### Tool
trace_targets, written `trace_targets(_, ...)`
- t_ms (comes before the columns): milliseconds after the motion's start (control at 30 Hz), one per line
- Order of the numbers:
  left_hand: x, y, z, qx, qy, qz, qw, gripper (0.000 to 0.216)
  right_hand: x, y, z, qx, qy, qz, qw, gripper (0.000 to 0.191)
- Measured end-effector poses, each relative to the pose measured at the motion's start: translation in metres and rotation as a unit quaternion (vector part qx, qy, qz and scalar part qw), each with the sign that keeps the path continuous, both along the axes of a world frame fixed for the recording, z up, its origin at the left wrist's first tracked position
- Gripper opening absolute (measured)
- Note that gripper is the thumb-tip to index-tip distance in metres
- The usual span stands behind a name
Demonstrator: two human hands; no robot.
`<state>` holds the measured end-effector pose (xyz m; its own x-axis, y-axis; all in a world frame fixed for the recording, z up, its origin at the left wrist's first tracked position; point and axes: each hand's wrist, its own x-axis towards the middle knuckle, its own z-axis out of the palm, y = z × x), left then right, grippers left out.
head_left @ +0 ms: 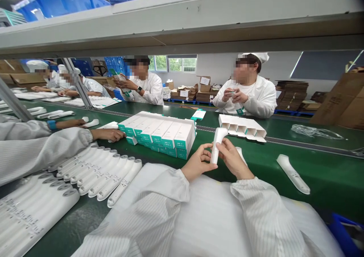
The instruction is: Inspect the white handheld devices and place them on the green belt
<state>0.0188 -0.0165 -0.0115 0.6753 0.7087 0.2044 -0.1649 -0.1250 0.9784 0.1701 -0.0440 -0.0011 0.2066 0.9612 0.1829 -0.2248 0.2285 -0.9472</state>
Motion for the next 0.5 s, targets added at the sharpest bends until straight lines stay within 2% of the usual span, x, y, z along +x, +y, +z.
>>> trace_targets(100,0.003,-0.004,-0.001,0.136,0.070,0.069,0.986,0.082,0.000,-0.006,0.003,-0.021,0.087,0.082,0.993,0.023)
trace_targets(167,0.003,-0.007,0.000,0.194,0.090,0.092,0.973,0.077,0.004,-0.009,0.003,-0.035,0.142,0.105,0.984,0.020)
trace_targets(333,0.000,-0.011,0.004,0.273,0.097,0.147,0.946,0.047,0.016,-0.013,0.002,-0.051,0.206,0.143,0.967,0.024)
trace_targets(500,-0.001,-0.015,0.006,0.326,0.107,0.154,0.927,0.034,0.020,-0.015,0.001,-0.064,0.169,0.117,0.977,0.028)
